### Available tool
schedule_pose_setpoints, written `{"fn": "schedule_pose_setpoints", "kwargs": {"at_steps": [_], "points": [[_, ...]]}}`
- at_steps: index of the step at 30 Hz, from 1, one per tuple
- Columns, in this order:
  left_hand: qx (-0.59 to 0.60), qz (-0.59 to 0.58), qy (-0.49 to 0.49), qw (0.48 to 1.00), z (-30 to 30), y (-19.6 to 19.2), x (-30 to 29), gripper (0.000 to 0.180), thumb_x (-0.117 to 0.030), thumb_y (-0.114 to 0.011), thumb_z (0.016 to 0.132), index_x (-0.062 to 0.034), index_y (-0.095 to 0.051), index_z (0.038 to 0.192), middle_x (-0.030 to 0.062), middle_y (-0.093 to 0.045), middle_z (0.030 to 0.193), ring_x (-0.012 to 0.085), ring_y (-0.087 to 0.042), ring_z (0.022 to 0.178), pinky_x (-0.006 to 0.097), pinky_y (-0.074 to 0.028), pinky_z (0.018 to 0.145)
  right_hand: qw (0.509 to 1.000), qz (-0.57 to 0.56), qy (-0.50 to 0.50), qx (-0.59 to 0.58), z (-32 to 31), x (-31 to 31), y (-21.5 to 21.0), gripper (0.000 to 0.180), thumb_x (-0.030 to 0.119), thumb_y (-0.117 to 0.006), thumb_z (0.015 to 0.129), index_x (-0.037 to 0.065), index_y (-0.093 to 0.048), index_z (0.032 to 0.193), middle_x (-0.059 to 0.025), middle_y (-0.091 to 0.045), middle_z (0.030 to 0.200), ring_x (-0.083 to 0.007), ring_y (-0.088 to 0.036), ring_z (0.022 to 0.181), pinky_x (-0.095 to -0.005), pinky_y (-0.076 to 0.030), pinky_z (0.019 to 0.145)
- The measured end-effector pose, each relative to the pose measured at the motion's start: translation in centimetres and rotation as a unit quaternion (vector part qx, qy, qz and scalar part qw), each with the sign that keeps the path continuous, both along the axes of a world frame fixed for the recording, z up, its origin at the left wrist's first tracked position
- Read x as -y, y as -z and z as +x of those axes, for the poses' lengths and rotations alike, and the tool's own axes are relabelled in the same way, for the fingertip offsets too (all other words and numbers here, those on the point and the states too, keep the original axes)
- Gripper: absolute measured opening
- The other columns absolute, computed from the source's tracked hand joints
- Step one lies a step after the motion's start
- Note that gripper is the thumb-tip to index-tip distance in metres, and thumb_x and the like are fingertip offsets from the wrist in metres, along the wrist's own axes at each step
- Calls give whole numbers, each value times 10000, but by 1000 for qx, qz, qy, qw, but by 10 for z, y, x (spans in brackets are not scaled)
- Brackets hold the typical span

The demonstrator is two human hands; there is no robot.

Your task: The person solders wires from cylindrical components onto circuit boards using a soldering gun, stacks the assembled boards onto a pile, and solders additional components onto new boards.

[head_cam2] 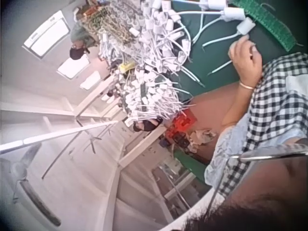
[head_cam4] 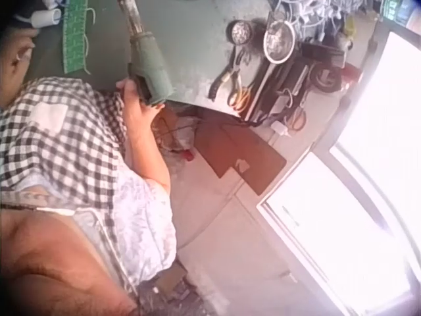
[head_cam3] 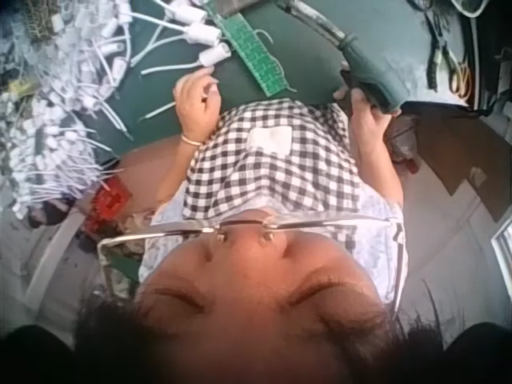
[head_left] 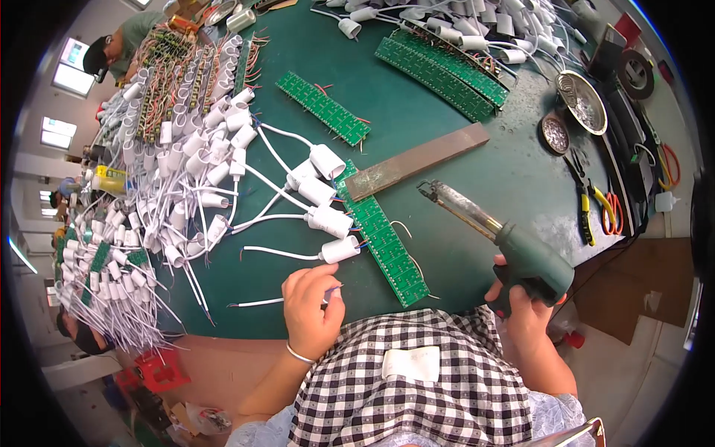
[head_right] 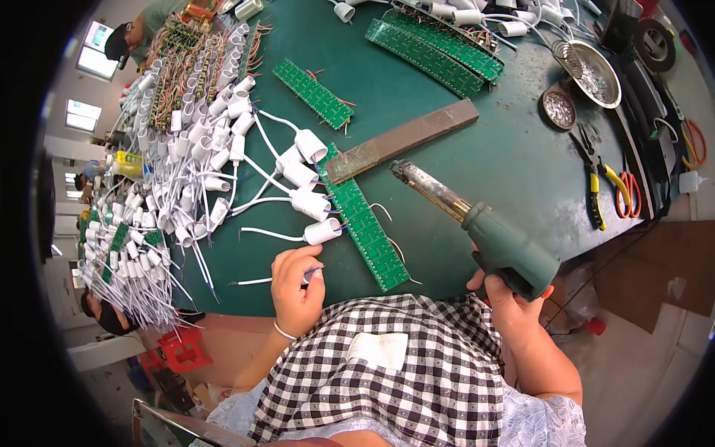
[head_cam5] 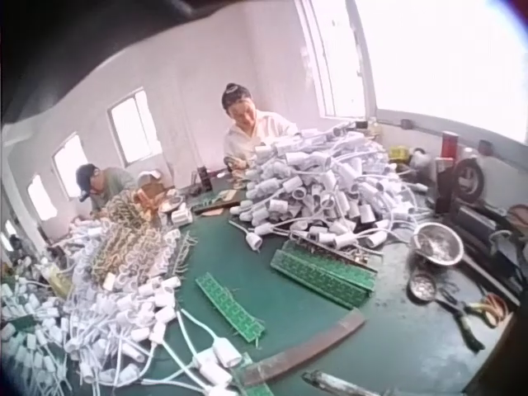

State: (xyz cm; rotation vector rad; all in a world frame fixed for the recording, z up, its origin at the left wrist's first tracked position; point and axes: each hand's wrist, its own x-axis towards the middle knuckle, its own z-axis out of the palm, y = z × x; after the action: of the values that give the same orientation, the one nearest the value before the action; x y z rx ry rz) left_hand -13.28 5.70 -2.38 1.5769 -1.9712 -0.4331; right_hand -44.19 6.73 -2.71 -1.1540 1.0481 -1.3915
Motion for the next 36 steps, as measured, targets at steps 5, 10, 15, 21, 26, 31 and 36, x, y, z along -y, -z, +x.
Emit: {"fn": "schedule_pose_setpoints", "kwargs": {"at_steps": [5,10,15,21,26,31,36], "points": [[7,14,-20,1000,1,-2,-4,116,-48,-614,747,-50,-581,858,205,-579,1257,372,-534,1099,421,-369,970,1000,13,10,7,-4,-2,-2,392,109,-564,893,-2,-488,1261,-169,-587,1198,-182,-617,727,-319,-519,650],[-58,32,-38,997,-1,-3,20,112,-65,-628,756,-73,-597,863,214,-517,1327,427,-400,1253,444,-313,1030,1000,19,15,-2,-7,-1,-4,379,125,-574,892,-6,-503,1241,-164,-595,1183,-182,-616,707,-320,-520,652],[75,-41,-4,996,-32,-10,33,90,-81,-665,742,-99,-620,818,186,-345,1460,423,-253,1344,482,-170,1092,999,36,21,15,0,-6,-5,380,179,-587,898,-20,-513,1213,-148,-621,1103,-178,-618,696,-315,-517,658],[57,-60,-15,996,-37,2,37,130,-49,-685,696,-96,-614,794,164,-353,1449,427,-209,1352,496,-161,1092,986,134,-93,-47,-12,-35,1,447,169,-654,859,-27,-461,1212,-95,-641,919,-172,-641,747,-309,-524,690],[44,-73,-4,996,-36,4,41,145,-37,-690,678,-96,-604,779,167,-354,1444,433,-207,1345,508,-155,1090,971,202,-129,-17,-8,-41,4,530,74,-674,814,-30,-404,1257,-127,-622,1065,-196,-647,838,-334,-519,773],[48,-76,8,996,-33,4,41,160,-40,-704,672,-98,-600,780,169,-363,1435,435,-210,1341,510,-156,1089,963,131,-142,-186,-13,-45,20,476,70,-710,760,-19,-502,1180,-132,-618,1083,-236,-624,921,-352,-490,820],[39,-80,13,996,-34,6,41,169,-39,-712,672,-99,-600,782,168,-367,1432,437,-215,1335,507,-158,1088,976,50,-102,-188,-3,-35,18,481,364,-668,842,-23,-554,1104,-84,-622,796,-165,-615,668,-286,-495,644]]}}
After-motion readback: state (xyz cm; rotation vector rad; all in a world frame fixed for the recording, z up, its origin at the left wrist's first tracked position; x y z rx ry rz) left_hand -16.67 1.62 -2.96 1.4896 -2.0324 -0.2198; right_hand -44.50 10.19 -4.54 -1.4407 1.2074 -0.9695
